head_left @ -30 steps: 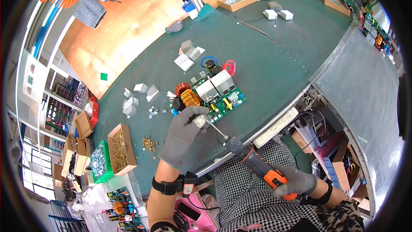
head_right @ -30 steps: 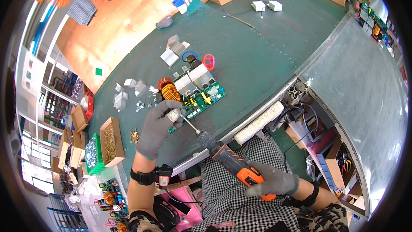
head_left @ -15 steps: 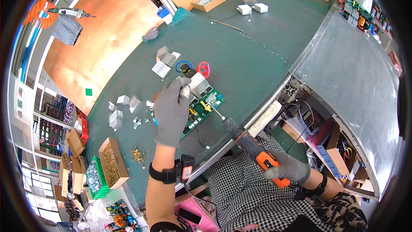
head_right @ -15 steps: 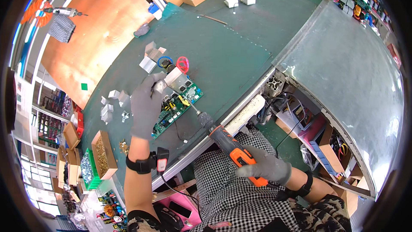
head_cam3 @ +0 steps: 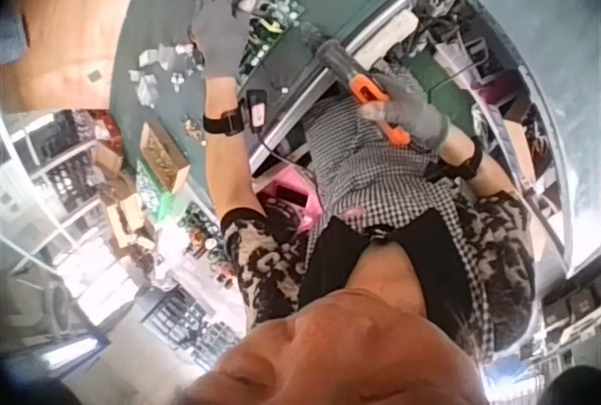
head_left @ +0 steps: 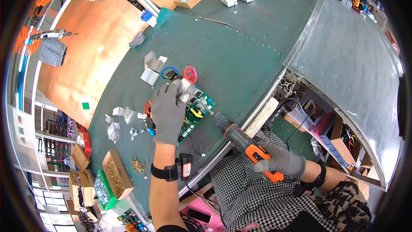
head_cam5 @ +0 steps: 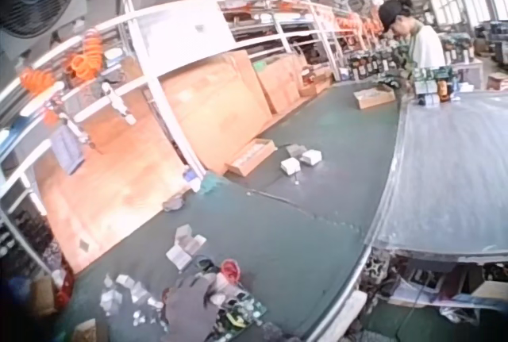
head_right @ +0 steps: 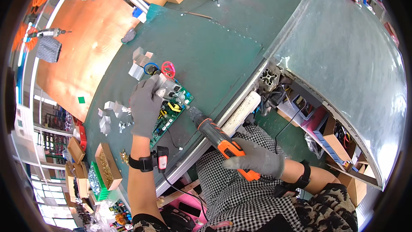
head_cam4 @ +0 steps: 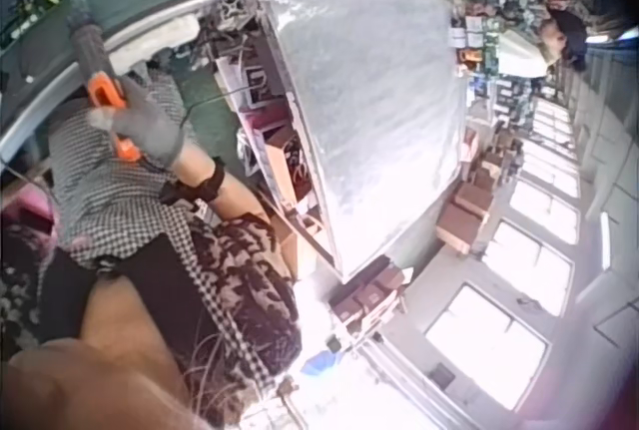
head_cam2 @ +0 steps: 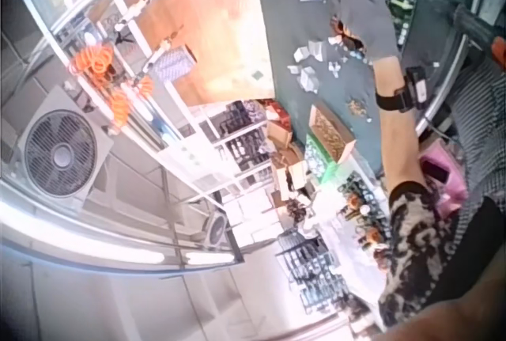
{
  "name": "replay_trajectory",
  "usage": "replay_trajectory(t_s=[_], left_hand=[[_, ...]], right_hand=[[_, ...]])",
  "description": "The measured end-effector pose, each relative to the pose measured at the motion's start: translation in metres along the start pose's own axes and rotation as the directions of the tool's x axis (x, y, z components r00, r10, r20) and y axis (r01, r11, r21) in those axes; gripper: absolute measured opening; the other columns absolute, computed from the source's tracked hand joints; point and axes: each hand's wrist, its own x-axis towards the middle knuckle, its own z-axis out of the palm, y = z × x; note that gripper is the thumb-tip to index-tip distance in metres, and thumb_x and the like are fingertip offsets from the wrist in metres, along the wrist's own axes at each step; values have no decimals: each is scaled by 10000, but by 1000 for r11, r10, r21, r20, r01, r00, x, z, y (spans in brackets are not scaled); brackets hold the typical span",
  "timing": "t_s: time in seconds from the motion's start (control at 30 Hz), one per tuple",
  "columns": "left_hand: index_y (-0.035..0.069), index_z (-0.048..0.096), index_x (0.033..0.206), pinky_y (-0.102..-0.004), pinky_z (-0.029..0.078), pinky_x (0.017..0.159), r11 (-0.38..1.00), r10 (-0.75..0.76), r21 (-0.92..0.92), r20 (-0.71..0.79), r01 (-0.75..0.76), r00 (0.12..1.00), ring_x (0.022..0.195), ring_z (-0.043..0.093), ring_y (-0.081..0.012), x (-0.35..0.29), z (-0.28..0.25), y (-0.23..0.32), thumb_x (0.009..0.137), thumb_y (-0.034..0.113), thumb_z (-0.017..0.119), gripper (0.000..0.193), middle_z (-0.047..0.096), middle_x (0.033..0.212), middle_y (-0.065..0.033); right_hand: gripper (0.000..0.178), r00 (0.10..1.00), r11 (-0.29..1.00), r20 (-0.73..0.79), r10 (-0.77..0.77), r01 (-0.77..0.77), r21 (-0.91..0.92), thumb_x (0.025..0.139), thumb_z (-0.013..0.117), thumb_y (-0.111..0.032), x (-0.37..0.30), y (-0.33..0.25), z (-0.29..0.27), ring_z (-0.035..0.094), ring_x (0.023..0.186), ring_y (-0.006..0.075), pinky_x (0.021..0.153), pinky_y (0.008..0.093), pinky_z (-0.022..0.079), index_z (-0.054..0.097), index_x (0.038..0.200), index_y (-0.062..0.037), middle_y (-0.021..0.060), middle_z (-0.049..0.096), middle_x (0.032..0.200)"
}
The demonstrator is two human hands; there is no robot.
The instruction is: Assembling electronic components onto a circuit board and securing them with an electric screwdriver.
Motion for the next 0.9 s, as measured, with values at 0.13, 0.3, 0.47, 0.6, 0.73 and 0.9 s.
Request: replay_trajectory(t_s=[0.13,0.3,0.47,0.6,0.73,0.9], left_hand=[[105,656,1216,-410,490,863,1000,19,-25,-11,-19,1000,981,614,-296,0,2,0,824,149,722,400,661,1036,-88],[83,643,1220,-416,492,867,1000,19,8,-10,-19,1000,977,618,-303,-2,5,-2,843,135,702,385,652,1060,-100],[79,633,1226,-429,491,854,992,-12,-122,8,13,1000,973,607,-321,-2,8,-6,838,106,684,392,637,1055,-124],[74,627,1228,-438,486,857,989,-25,-144,25,29,999,991,603,-332,-3,10,-9,834,83,666,396,632,1070,-139],[58,626,1228,-447,484,865,979,-11,-202,31,17,999,1001,606,-341,0,11,-12,844,83,660,386,631,1078,-149],[62,588,1239,-459,480,875,997,47,-69,47,-43,998,1026,592,-356,0,10,-10,845,113,682,409,617,1091,-148]], right_hand=[[807,1000,1000,14,24,-24,7,752,765,-603,3,1,-1,561,773,145,672,313,505,533,1185,37,57,558,886],[807,1000,1000,14,-12,12,-1,758,760,-612,4,0,1,565,772,141,676,312,506,534,1186,35,57,556,877],[766,999,999,1,-35,35,19,771,768,-578,7,-2,2,571,746,132,649,306,506,538,1177,29,46,560,847],[762,999,999,17,-46,46,9,780,763,-576,9,-1,3,580,731,128,640,298,512,534,1182,29,47,565,841],[760,999,999,24,-37,37,14,793,756,-568,9,-1,2,586,724,124,642,293,518,525,1200,31,52,568,846],[766,1000,1000,2,-7,7,11,797,769,-535,7,-4,5,593,747,123,653,293,522,512,1237,37,57,569,870]])
